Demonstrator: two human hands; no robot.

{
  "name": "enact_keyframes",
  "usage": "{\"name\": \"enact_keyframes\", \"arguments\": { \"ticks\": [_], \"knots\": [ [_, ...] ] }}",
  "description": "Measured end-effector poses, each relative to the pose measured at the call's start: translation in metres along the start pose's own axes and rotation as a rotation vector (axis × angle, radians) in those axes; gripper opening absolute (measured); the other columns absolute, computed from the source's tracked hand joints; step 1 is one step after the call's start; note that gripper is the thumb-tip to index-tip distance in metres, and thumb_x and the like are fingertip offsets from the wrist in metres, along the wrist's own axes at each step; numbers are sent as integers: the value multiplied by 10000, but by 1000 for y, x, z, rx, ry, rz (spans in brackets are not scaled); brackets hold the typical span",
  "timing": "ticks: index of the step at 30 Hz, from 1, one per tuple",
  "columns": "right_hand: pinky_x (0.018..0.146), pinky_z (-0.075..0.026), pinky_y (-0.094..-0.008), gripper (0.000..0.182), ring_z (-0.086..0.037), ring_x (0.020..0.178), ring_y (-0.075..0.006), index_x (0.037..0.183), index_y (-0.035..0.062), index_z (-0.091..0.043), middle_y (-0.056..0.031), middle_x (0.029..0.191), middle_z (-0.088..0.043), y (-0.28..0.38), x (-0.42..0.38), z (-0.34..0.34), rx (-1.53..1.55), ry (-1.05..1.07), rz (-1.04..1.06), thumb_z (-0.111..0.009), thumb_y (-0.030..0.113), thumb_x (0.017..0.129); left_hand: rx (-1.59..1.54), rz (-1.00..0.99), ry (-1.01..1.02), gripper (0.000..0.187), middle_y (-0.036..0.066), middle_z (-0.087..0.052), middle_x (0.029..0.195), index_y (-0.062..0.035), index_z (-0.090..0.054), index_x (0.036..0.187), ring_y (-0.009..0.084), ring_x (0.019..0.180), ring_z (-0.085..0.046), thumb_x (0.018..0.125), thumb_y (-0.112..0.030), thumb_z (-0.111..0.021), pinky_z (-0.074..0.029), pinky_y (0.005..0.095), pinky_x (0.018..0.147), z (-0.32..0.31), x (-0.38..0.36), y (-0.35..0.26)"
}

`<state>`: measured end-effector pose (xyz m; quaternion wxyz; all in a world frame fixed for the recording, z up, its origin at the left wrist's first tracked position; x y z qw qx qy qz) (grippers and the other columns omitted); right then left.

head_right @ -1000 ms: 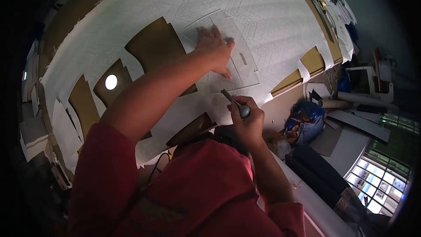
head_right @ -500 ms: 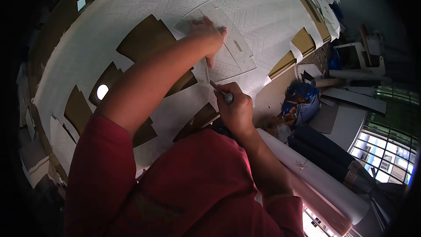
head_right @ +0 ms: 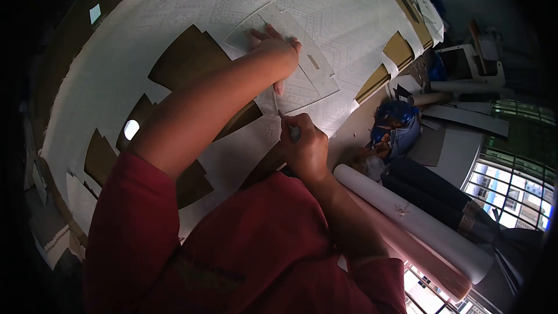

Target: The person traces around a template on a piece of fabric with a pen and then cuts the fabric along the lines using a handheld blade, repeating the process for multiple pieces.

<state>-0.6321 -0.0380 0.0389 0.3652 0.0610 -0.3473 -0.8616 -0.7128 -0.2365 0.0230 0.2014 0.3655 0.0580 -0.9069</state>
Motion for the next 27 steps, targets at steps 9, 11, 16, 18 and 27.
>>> {"name": "enact_keyframes", "arguments": {
  "ticks": [9, 11, 16, 18, 27],
  "knots": [
    [632, -596, -415, 186, -759, 742, -346, 1009, 55, -659, -150, 862, -756, -1, 11, -32, 14, -248, 135, -787, 62, 875, 144, -20, -32, 1640, 358, 37, 1698, -255, 97, 1675, 669, 1468, -242, 513, -547, -1022, -443, 692, 1106, 1, 5, -2],
    [630, -594, -415, 181, -757, 740, -349, 1011, 53, -655, -149, 856, -754, 0, 12, -33, 24, -250, 115, -781, 62, 881, 254, -146, -57, 1571, 344, -19, 1704, -251, 55, 1680, 656, 1462, -281, 561, -571, -999, -437, 709, 1101, -1, 15, -3],
    [633, -589, -421, 171, -752, 739, -362, 1025, 49, -659, -159, 866, -755, 1, 14, -32, 43, -244, 69, -773, 80, 901, 199, -205, -142, 1296, 293, -381, 1559, -139, -275, 1614, 552, 1353, -490, 610, -549, -986, -508, 585, 1050, 12, -5, 23],
    [647, -594, -423, 169, -756, 760, -366, 1031, 51, -663, -164, 886, -762, -5, 18, -36, 36, -246, 72, -771, 82, 906, 130, -263, -216, 1196, 261, -493, 1478, -102, -399, 1559, 508, 1301, -552, 612, -528, -992, -524, 530, 1028, 11, -2, 29],
    [737, -618, -416, 155, -771, 898, -368, 1040, 59, -670, -185, 1016, -781, -15, 39, -47, 107, -246, 71, -767, 88, 923, 27, -186, -391, 1021, 220, -652, 1306, -87, -503, 1459, 347, 1234, -634, 631, -425, -996, -526, 456, 994, 25, 9, 60]
  ]
}}
Point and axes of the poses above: each hand's wrist, its own x-axis towards the middle knuckle, its own z-axis out of the back of the hand, y = z × x, the point moved 3 cm from there along x, towards the middle knuckle
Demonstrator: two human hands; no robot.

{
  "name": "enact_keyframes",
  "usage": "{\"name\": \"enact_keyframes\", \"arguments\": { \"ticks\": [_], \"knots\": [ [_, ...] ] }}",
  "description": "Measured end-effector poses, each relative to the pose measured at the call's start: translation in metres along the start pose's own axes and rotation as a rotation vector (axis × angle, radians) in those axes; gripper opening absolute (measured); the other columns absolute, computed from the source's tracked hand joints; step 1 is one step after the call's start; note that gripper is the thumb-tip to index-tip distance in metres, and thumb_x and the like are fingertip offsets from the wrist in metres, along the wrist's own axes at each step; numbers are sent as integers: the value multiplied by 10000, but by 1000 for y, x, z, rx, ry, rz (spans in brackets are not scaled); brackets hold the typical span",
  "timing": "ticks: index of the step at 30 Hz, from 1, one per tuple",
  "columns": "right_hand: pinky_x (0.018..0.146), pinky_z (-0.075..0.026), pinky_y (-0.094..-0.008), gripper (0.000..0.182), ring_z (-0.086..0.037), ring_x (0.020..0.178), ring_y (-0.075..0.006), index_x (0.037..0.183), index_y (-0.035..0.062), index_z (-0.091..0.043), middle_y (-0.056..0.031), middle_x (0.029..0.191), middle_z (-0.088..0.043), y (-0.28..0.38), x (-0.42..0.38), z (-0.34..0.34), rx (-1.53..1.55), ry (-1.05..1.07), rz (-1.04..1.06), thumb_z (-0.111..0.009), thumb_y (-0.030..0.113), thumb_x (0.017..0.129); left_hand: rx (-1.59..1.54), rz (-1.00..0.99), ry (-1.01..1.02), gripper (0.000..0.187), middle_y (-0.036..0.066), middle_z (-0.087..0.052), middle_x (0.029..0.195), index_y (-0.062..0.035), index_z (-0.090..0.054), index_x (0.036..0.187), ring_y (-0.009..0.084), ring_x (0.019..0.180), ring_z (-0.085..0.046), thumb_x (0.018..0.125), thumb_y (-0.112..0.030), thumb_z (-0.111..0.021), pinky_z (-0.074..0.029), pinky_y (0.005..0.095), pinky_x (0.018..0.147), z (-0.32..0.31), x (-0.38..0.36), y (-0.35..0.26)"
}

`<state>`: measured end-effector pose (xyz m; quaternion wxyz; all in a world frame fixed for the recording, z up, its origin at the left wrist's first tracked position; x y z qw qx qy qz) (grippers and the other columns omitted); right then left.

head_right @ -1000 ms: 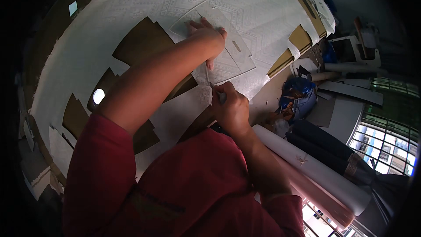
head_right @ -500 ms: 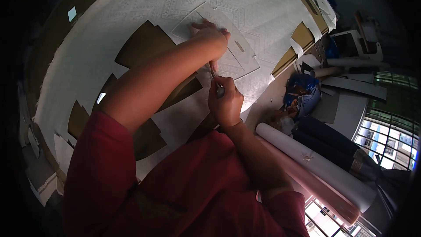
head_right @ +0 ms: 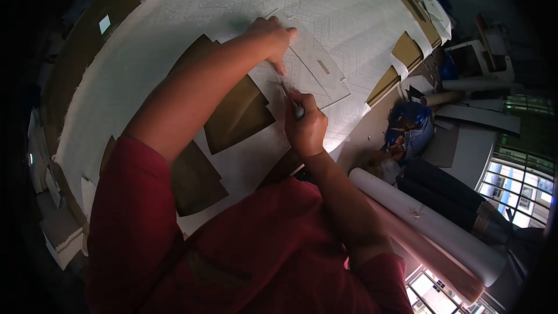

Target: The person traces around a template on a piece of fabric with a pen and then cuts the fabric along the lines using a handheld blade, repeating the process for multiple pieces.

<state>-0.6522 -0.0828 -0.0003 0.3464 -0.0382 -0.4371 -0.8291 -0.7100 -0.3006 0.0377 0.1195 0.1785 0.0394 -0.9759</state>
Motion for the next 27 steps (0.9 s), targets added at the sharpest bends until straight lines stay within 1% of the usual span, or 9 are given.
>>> {"name": "enact_keyframes", "arguments": {
  "ticks": [2, 6, 9, 11, 14, 17, 21, 23, 27],
  "knots": [
    [741, -618, -413, 158, -771, 906, -367, 1037, 59, -668, -185, 1022, -781, -1, -1, 2, 4, 31, -43, -771, 91, 921, -118, -116, 154, 1090, 238, -704, 1230, -36, -475, 1463, 351, 1164, -684, 599, -428, -1010, -554, 453, 943, -2, 17, 17],
    [731, -619, -390, 156, -778, 882, -348, 1019, 58, -664, -163, 1007, -786, -1, 6, 2, 44, 17, 32, -779, 82, 917, -82, -133, 44, 1166, 221, -728, 1191, 8, -406, 1499, 368, 1098, -715, 595, -407, -1014, -571, 449, 915, -16, 36, 33],
    [721, -618, -382, 150, -778, 857, -336, 1008, 55, -667, -147, 990, -788, -6, 19, -3, 90, 29, 110, -782, 77, 914, -133, -135, -13, 992, 190, -757, 1093, 60, -565, 1367, 377, 1016, -732, 611, -408, -1005, -584, 439, 885, -22, 47, 38],
    [716, -617, -381, 150, -776, 842, -333, 1007, 52, -671, -141, 980, -789, -9, 38, -10, 121, 37, 158, -784, 74, 911, 7, -172, 241, 759, 187, -769, 968, 69, -727, 1088, 357, 923, -746, 605, -449, -998, -597, 439, 827, 0, 36, 26],
    [684, -594, -407, 177, -751, 795, -350, 1030, 65, -704, -149, 917, -765, -9, 69, -26, 140, 251, 222, -796, 74, 879, -24, -202, 152, 638, 190, -762, 872, 58, -762, 868, 343, 850, -749, 589, -468, -990, -602, 433, 788, -3, 38, 31],
    [714, -594, -377, 204, -765, 835, -329, 1053, 66, -696, -145, 941, -770, 3, 97, -40, 155, 392, 271, -803, 60, 879, -21, -194, 168, 632, 200, -760, 884, 48, -766, 908, 340, 868, -750, 579, -447, -984, -596, 430, 792, 3, 37, 33],
    [709, -588, -412, 201, -746, 822, -367, 1057, 82, -696, -165, 930, -757, 24, 101, -77, 171, 358, 252, -792, 95, 880, 85, -138, 315, 635, 216, -756, 924, 45, -759, 959, 344, 859, -747, 586, -422, -973, -592, 432, 773, 5, 40, 32],
    [719, -588, -437, 199, -740, 825, -382, 1065, 86, -687, -171, 928, -753, 29, 95, -93, 211, 216, 193, -775, 118, 889, -64, -202, 155, 666, 222, -753, 964, 45, -738, 993, 343, 821, -744, 577, -416, -980, -593, 433, 724, -12, 56, 43],
    [719, -592, -445, 216, -742, 840, -380, 1087, 97, -684, -171, 964, -756, 30, 89, -95, 195, 189, 137, -775, 129, 893, -54, -181, 189, 714, 216, -751, 965, 50, -702, 1058, 332, 773, -741, 583, -400, -987, -598, 439, 686, -5, 48, 38]
  ]
}}
Point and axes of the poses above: each hand's wrist, its own x-axis towards the middle knuckle, its own z-axis out of the back of the hand, y = z × x, the point moved 3 cm from there along x, towards the middle knuckle
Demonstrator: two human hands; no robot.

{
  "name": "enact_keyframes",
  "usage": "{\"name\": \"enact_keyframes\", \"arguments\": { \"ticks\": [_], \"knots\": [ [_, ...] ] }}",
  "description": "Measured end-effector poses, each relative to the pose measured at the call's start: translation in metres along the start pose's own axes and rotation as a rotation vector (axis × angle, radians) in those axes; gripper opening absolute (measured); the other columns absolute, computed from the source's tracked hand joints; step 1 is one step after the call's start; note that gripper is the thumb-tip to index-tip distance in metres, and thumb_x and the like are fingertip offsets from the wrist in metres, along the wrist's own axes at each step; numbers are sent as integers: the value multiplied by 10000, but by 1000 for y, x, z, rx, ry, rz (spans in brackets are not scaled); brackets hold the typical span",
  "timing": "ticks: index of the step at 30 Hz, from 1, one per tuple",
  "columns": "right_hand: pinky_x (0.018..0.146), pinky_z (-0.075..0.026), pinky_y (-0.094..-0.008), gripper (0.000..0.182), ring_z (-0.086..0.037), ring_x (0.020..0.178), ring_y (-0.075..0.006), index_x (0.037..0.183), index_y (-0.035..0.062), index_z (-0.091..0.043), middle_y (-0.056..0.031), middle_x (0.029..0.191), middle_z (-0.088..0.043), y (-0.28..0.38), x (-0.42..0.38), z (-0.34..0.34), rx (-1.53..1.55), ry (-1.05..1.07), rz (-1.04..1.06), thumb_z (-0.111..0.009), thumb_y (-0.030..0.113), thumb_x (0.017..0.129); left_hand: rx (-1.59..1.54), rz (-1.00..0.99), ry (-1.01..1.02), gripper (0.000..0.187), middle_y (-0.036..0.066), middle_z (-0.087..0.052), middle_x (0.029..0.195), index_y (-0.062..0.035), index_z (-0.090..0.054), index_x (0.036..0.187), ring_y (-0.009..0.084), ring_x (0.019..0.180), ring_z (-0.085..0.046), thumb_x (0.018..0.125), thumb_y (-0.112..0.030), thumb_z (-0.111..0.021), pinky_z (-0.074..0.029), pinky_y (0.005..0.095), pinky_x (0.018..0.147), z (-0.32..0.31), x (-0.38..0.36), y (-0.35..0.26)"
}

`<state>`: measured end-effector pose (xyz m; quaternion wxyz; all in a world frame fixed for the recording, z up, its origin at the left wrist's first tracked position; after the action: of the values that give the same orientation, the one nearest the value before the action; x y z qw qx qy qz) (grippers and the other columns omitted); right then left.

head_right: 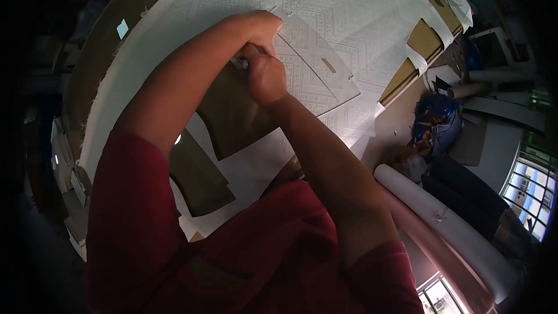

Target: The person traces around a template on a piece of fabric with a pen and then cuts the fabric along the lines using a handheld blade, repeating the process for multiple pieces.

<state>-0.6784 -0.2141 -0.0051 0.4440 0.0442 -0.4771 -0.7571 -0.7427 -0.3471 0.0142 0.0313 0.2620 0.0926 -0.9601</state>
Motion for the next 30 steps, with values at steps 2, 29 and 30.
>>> {"name": "enact_keyframes", "arguments": {
  "ticks": [2, 29, 30],
  "knots": [
    [735, -605, -427, 226, -752, 864, -369, 1103, 87, -690, -154, 1009, -766, 0, -16, 10, 41, 44, 0, -779, 98, 895, -43, 58, 39, 744, 206, -751, 940, 59, -676, 1087, 319, 763, -741, 586, -386, -1000, -597, 446, 669, 9, -12, -7],
    [729, -617, -319, 282, -728, 841, -229, 1195, 20, -616, -138, 1118, -633, -46, -120, 203, 94, 34, -85, -546, -140, 973, -435, 251, -1047, 815, 315, -354, 1544, -53, -491, 1478, 566, 1444, -334, 845, -446, -822, -291, 670, 1189, -138, -122, -190],
    [731, -624, -354, 335, -760, 916, -288, 1274, 42, -622, -176, 1219, -656, -56, -110, 200, 137, 161, -123, -549, -112, 986, -428, 273, -1046, 815, 315, -354, 1544, -53, -491, 1478, 566, 1444, -334, 845, -446, -822, -291, 670, 1189, -138, -120, -191]
  ]
}}
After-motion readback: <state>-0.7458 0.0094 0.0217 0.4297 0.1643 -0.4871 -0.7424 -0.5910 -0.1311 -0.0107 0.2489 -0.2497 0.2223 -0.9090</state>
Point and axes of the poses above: each hand's wrist, its own x-axis towards the middle knuckle, its own z-axis out of the back of the hand, y = z × x, the point moved 3 cm from there along x, towards the middle knuckle
